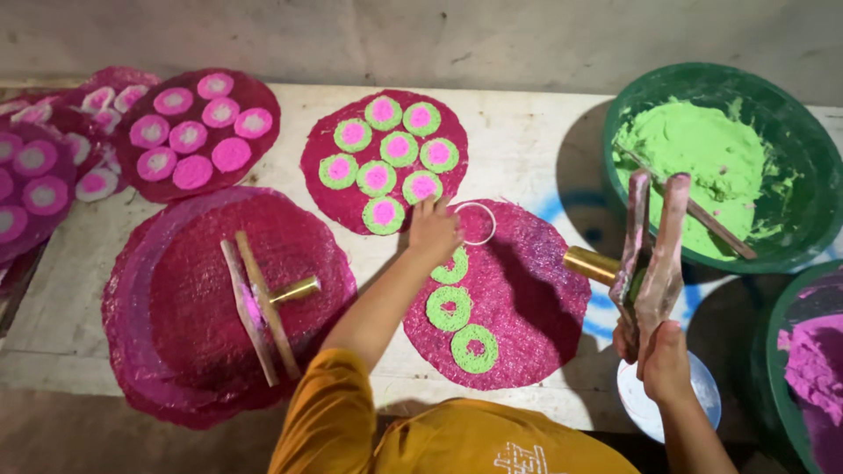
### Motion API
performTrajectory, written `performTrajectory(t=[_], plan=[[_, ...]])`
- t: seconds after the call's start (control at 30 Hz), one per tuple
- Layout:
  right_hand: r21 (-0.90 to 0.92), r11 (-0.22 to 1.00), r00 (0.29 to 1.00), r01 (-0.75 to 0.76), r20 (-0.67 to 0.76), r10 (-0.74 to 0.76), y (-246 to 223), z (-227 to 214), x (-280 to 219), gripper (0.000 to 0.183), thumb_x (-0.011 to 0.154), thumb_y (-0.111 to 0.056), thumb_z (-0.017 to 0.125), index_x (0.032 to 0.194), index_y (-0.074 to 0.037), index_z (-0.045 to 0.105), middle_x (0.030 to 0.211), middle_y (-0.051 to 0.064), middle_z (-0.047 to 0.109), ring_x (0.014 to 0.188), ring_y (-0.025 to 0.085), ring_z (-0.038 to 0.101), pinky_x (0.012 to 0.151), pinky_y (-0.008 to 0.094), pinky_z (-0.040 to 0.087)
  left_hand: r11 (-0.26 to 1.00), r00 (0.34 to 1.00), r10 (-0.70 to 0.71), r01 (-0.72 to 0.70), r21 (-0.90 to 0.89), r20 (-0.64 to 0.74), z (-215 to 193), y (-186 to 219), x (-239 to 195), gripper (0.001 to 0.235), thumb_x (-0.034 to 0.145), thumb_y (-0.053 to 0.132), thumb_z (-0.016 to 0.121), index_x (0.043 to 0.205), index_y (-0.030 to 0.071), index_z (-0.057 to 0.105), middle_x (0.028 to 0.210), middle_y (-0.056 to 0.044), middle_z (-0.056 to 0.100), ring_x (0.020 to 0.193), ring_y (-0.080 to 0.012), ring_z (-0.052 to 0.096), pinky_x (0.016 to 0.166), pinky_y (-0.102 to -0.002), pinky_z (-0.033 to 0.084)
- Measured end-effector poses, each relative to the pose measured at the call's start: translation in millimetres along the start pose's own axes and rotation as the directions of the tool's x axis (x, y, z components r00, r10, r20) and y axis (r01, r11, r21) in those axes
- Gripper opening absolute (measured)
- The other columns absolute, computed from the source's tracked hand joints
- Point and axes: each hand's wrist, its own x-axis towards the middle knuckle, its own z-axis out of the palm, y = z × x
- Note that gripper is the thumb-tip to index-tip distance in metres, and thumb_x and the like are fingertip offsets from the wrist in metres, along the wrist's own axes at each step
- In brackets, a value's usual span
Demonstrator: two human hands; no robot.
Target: The person uses wooden molds and metal rings to shape colorful dough into snacks on circular mats. They fill the molds with green and pink dough by hand before pressing them into shapes and arranging the finished pieces.
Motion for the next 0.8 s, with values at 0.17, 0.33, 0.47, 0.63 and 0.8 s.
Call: performTrajectory(t=[0.17,0.33,0.47,0.63,0.8], plan=[[-0.129,0.991,0.994,0.026,0.109,-0.012,-32.1,28.2,7.8,0.082,0.09,-0.08,0.043,0.097,-0.001,0.064,0.065,0.005,0.056,0.055,0.014,0.046,0.05,0.03,0.035,0.958,0.949,0.126,-0.192,-0.212,-0.287,-41.2,4.5,-49.5,0.105,0.073,0.041,0.074,0.166,0.019,0.029,0.17,-0.025,0.008,0.155,-0.041,0.002,0.119,-0.06,0.005],[-0.485,0.757,0.869,0.437,0.445,-0.216,-140.3,85.1,3.6,0.069,0.075,-0.072,0.067,0.092,-0.006,0.065,0.07,0.004,0.059,0.062,0.021,0.054,0.056,0.034,0.044,0.739,0.903,0.428,-0.371,-0.563,-0.033,-98.4,55.8,-147.8,0.058,0.087,0.025,0.077,0.136,0.006,0.054,0.129,-0.018,0.063,0.117,-0.0294,0.059,0.106,-0.04,0.048],[-0.337,0.09,0.339,0.937,0.822,-0.458,-253.1,114.6,-2.5,0.066,0.076,-0.071,0.074,0.089,-0.008,0.062,0.072,0.005,0.055,0.064,0.026,0.057,0.057,0.037,0.045,0.539,0.795,0.606,-0.404,-0.739,0.008,-144.1,55.5,-212.0,0.027,0.086,0.022,0.075,0.11,0.01,0.073,0.093,-0.007,0.076,0.075,-0.0199,0.074,0.066,-0.035,0.06],[0.129,-0.133,-0.166,0.983,0.93,-0.329,-329.7,141.2,18.3,0.062,0.087,-0.066,0.071,0.09,-0.005,0.061,0.077,0.008,0.057,0.068,0.028,0.059,0.059,0.039,0.046,0.503,0.537,0.838,-0.695,-0.513,0.094,-165.4,69.8,-229.7,0.036,0.076,0.023,0.076,0.105,0.007,0.063,0.079,-0.014,0.068,0.068,-0.0295,0.071,0.06,-0.041,0.057],[0.066,0.644,0.042,0.762,0.988,-0.15,-316.3,134.4,-8.6,0.029,0.095,-0.032,0.064,0.098,-0.003,0.064,0.086,0.015,0.064,0.082,0.039,0.063,0.066,0.046,0.046,0.686,0.698,0.706,-0.633,-0.359,0.118,-153.0,66.7,-265.1,0.025,0.099,0.028,0.056,0.117,0.016,0.067,0.086,-0.018,0.07,0.078,-0.0377,0.072,0.072,-0.05,0.057]])
